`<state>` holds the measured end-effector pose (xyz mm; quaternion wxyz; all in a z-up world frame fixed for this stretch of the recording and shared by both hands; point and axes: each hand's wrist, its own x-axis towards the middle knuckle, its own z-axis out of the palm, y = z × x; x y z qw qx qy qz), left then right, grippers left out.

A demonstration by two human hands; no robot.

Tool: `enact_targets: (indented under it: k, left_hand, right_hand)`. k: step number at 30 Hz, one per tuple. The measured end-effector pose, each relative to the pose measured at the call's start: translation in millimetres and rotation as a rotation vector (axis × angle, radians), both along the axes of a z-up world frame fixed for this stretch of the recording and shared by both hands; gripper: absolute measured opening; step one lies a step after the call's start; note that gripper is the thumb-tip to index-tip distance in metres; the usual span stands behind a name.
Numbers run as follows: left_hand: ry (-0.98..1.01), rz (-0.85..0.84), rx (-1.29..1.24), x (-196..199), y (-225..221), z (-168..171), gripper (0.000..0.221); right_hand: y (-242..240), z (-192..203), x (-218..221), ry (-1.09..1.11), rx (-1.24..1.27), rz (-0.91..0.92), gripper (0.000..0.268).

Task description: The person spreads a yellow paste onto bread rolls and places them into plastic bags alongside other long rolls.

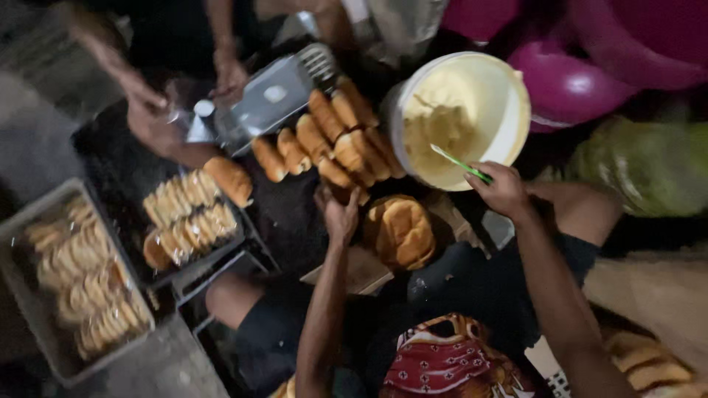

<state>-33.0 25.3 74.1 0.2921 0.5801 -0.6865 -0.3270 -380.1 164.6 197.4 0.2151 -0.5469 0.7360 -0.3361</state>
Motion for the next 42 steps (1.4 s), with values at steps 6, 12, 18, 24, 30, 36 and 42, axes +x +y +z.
enact_targets:
  k: [6,12,18,24,30,36,42]
  left_hand:
    - [-0.043,0.031,0.228,-10.6,28.0,19.9,0.074]
    - [-0.219,-0.009,-0.193,-27.7,18.1,18.6,0.063]
    - [-0.217,-0.110,-0.308,-43.4,34.8,83.8,0.053]
    - [-0.553,-0.772,-0.346,-73.9,104.5,87.4,0.085]
    - [-0.730,-0.822,-0.551,-71.6,141.1,27.2,0.064]
    - [-0.143,-0.870,-0.166,-56.5,157.9,55.7,0.044]
    - [0.808,-0.082,1.128,-37.2,90.1,93.3,0.048]
  right_hand:
    - [-34.4,-26.0,-51.5,0.085,0.091,-0.020,0.037]
    - [-100.3,-139.9,-95.2,0.093,0.274,0.121,0.043]
    - [-176.3,-225.9,-69.7,0.305,0.565,0.581,0.040]
    - [-205.3,-232.7,-13.4,0.063,0.362,0.404,0.032]
    - [-167.0,-201.3,-63.8,-1.607,0.522,0.347,0.066]
    - [-101.6,-71.0,-77.0,-0.346,0.666,0.230,0.030]
    - [-57.2,40.2,-15.9,-0.361,0.575,0.303,0.028]
